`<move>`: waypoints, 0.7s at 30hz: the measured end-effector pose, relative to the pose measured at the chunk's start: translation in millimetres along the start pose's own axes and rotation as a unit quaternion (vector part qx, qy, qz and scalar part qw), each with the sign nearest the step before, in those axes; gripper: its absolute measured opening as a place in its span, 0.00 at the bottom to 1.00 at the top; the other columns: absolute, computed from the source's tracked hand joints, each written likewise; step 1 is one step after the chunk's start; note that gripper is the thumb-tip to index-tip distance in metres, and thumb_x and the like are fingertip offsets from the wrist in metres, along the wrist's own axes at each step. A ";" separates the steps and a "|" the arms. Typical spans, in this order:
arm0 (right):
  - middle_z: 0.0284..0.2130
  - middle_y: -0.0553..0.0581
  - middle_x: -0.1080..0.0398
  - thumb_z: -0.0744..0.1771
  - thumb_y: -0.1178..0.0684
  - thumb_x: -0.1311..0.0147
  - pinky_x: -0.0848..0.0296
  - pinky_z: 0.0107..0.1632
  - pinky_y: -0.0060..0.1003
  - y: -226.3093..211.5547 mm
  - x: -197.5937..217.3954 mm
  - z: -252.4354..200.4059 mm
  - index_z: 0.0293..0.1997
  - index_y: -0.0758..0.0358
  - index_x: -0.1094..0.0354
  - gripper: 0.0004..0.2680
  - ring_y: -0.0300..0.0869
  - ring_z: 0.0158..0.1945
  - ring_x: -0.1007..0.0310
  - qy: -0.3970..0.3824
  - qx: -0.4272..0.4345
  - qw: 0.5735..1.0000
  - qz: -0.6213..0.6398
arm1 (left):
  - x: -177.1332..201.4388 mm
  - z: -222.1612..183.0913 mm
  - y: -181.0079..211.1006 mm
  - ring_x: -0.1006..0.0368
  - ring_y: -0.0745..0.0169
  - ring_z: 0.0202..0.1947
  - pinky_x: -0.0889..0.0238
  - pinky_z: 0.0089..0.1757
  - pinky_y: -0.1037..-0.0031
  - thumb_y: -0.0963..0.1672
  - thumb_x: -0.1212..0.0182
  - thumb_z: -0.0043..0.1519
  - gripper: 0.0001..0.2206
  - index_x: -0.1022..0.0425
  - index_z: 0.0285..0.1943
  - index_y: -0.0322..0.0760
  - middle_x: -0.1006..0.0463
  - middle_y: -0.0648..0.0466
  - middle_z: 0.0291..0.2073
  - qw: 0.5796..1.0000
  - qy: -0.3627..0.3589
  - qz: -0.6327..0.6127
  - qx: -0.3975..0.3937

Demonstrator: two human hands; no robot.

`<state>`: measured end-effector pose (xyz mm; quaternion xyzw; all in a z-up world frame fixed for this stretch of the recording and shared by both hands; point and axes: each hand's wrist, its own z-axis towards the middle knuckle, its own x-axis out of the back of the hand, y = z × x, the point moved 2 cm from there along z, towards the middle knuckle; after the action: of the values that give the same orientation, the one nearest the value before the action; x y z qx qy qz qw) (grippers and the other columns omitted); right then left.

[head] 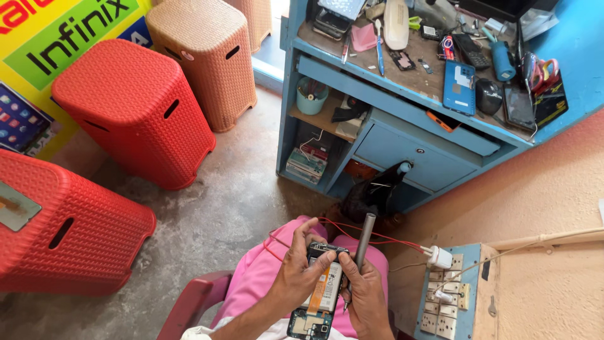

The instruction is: The person applies adhesive to the edges of a disassembled smartphone chassis and then aligns a new screen assembly onto it. They handle the phone, adhesive, and screen components while seated in a workshop.

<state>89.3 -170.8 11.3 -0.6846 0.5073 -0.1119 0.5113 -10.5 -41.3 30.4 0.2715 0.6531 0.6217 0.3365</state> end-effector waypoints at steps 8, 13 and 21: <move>0.24 0.50 0.25 0.67 0.49 0.45 0.33 0.22 0.25 -20.7 0.3 1.8 0.41 0.66 0.27 0.09 0.31 0.20 0.30 0.019 0.012 1.000 0.018 | 17.0 3.3 -26.9 0.22 0.68 0.39 0.28 0.42 0.77 0.49 0.50 0.70 0.18 0.23 0.56 0.31 0.17 0.53 0.42 0.921 -0.095 -0.300 0.230; 0.21 0.47 0.27 0.68 0.49 0.42 0.41 0.17 0.22 -21.7 -2.4 -1.2 0.38 0.64 0.24 0.08 0.27 0.17 0.36 0.014 0.037 0.999 0.010 | 16.7 3.0 -13.9 0.22 0.71 0.36 0.29 0.38 0.78 0.48 0.46 0.70 0.15 0.20 0.55 0.32 0.18 0.55 0.38 0.946 -0.095 -0.211 0.228; 0.19 0.47 0.30 0.68 0.50 0.40 0.42 0.17 0.22 -18.7 1.9 -0.7 0.36 0.65 0.26 0.08 0.27 0.15 0.39 0.025 0.074 0.997 -0.019 | 15.1 7.4 -14.7 0.22 0.69 0.35 0.25 0.38 0.75 0.45 0.45 0.69 0.15 0.22 0.56 0.27 0.18 0.53 0.37 0.963 -0.103 -0.170 0.180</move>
<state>100.6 -173.5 26.2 -0.6515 0.4968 -0.1757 0.5458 -13.3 -26.2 14.3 0.2750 0.7524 0.3966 0.4483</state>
